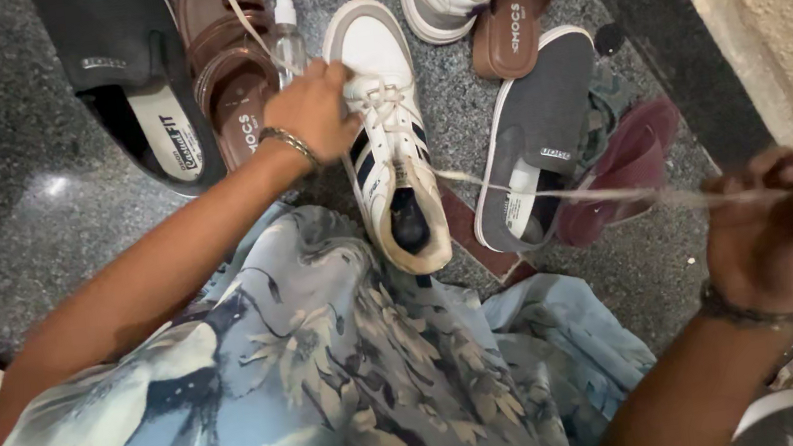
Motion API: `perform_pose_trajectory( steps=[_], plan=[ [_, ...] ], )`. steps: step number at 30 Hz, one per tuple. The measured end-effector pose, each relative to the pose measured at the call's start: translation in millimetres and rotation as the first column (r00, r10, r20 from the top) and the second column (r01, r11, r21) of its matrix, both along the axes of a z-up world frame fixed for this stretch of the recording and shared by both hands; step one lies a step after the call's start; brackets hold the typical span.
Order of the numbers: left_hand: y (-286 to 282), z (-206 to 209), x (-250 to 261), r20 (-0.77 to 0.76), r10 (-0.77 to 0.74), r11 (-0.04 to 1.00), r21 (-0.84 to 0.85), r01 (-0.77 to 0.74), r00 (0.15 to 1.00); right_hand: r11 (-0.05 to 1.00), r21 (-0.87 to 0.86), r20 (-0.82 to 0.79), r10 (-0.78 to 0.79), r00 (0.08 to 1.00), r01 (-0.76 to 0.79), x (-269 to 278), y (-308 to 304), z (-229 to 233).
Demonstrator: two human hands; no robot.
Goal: The person is cleaning a pair of white sneakers. They use a cloth to wipe the shoes and a spray bottle to apply a cleaning solution. The person also unties and reties the shoelaces.
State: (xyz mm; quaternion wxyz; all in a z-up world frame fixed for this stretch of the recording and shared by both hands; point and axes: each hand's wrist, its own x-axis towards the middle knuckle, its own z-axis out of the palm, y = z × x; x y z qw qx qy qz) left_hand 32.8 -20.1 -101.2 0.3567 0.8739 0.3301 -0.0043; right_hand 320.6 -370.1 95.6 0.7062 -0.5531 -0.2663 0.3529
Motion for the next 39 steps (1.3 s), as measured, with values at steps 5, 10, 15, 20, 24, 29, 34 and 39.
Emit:
perform_pose_trajectory(
  steps=[5, 10, 15, 20, 24, 29, 34, 39],
  plan=[
    [4, -7, 9, 0.106, -0.087, 0.958, 0.282, 0.054, 0.991, 0.757, -0.468, -0.049, 0.493, 0.869, -0.456, -18, 10, 12],
    [-4, -11, 27, 0.182, -0.27, 0.936, 0.279, 0.213, 0.945, 0.617, -0.761, 0.213, 0.528, 0.822, -0.199, -74, 84, -51],
    [-8, -17, 17, 0.265, -0.157, 0.972, 0.212, 0.101, 0.951, 0.748, -0.642, 0.59, 0.623, 0.514, -0.171, -114, 164, -122],
    [-38, -26, -18, 0.289, 0.034, 0.998, -0.055, -0.019, 0.957, 0.772, -0.621, 0.782, 0.622, -0.04, -0.132, -127, 231, -155],
    [-58, -45, -17, 0.277, 0.199, 0.969, -0.201, -0.145, 0.94, 0.703, -0.702, 0.7, 0.648, -0.301, -0.118, -123, 243, -175],
    [-51, -39, -9, 0.124, 0.268, 0.93, -0.292, -0.223, 0.956, 0.785, -0.609, 0.758, 0.532, -0.377, -0.115, -121, 240, -184],
    [-53, -32, -5, 0.215, 0.284, 0.926, -0.316, -0.209, 0.934, 0.83, -0.555, 0.829, 0.557, -0.048, 0.055, -132, 223, -191],
    [-47, -35, -1, 0.195, 0.268, 0.934, -0.294, -0.205, 0.943, 0.865, -0.484, 0.874, 0.471, 0.121, 0.13, -139, 215, -201]
  ],
)
